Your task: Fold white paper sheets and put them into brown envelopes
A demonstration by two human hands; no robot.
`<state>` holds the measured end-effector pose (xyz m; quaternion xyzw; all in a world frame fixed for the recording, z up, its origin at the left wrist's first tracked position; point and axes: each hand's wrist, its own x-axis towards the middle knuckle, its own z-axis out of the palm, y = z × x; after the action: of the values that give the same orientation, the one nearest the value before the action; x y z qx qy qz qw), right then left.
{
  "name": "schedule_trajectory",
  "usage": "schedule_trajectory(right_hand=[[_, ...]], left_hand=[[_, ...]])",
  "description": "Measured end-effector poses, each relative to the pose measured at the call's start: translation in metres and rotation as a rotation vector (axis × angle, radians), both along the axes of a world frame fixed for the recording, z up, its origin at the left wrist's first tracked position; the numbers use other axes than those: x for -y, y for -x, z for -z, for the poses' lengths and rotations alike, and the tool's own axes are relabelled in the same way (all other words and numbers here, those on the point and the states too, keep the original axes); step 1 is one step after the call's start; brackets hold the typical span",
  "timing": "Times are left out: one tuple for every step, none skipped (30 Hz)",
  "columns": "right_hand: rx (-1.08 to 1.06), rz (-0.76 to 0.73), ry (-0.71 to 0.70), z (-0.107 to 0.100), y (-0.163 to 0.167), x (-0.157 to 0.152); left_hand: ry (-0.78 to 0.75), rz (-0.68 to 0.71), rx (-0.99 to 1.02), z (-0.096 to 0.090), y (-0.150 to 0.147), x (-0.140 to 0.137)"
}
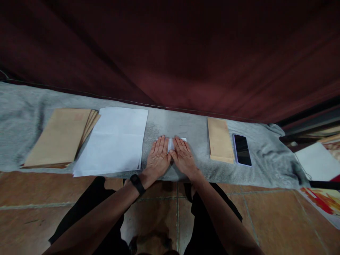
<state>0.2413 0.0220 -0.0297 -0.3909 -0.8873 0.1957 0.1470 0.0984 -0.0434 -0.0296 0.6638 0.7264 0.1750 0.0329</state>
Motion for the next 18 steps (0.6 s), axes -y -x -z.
schedule_trajectory(right_hand=[[0.001,0.008,-0.016,0.001,-0.002,-0.001],[-0.002,0.018,-0.031,0.002,-0.003,-0.002],[-0.006,0.032,-0.044,0.003,-0.005,-0.003],[-0.011,0.048,-0.056,0.004,-0.006,-0.004],[-0.014,0.062,-0.064,0.004,-0.008,-0.005],[-0.017,0.075,-0.071,0.005,-0.009,-0.006],[-0.018,0.084,-0.074,0.005,-0.011,-0.007],[-0.019,0.093,-0.075,0.005,-0.013,-0.008],[-0.022,0.1,-0.075,0.005,-0.014,-0.009],[-0.026,0.108,-0.074,0.005,-0.016,-0.011],[-0.031,0.115,-0.072,0.005,-0.018,-0.012],[-0.037,0.122,-0.07,0.005,-0.02,-0.014],[-0.04,0.127,-0.067,0.005,-0.021,-0.015],[-0.04,0.131,-0.063,0.005,-0.023,-0.016],[-0.038,0.136,-0.058,0.005,-0.025,-0.018],[-0.033,0.143,-0.054,0.005,-0.026,-0.019],[-0.027,0.153,-0.05,0.005,-0.028,-0.02],[-0.021,0.164,-0.047,0.006,-0.03,-0.021]], left_hand=[[-0.007,-0.01,0.008,0.0,0.002,0.001],[-0.012,-0.021,0.015,0.0,0.003,0.001],[-0.015,-0.031,0.021,0.001,0.004,0.002],[-0.018,-0.041,0.024,0.001,0.006,0.002],[-0.02,-0.048,0.027,0.001,0.007,0.003],[-0.023,-0.054,0.029,0.002,0.009,0.003],[-0.024,-0.054,0.029,0.002,0.011,0.004],[-0.025,-0.053,0.028,0.001,0.012,0.005],[-0.025,-0.051,0.025,0.001,0.014,0.005],[-0.024,-0.048,0.022,0.0,0.015,0.006],[-0.022,-0.046,0.019,-0.001,0.017,0.007],[-0.02,-0.045,0.017,-0.002,0.018,0.008],[-0.018,-0.045,0.018,-0.002,0.02,0.009],[-0.019,-0.046,0.02,-0.002,0.021,0.009],[-0.022,-0.047,0.023,-0.002,0.022,0.01],[-0.025,-0.048,0.028,-0.002,0.024,0.011],[-0.031,-0.053,0.032,-0.001,0.025,0.011],[-0.036,-0.062,0.038,-0.001,0.026,0.012]])
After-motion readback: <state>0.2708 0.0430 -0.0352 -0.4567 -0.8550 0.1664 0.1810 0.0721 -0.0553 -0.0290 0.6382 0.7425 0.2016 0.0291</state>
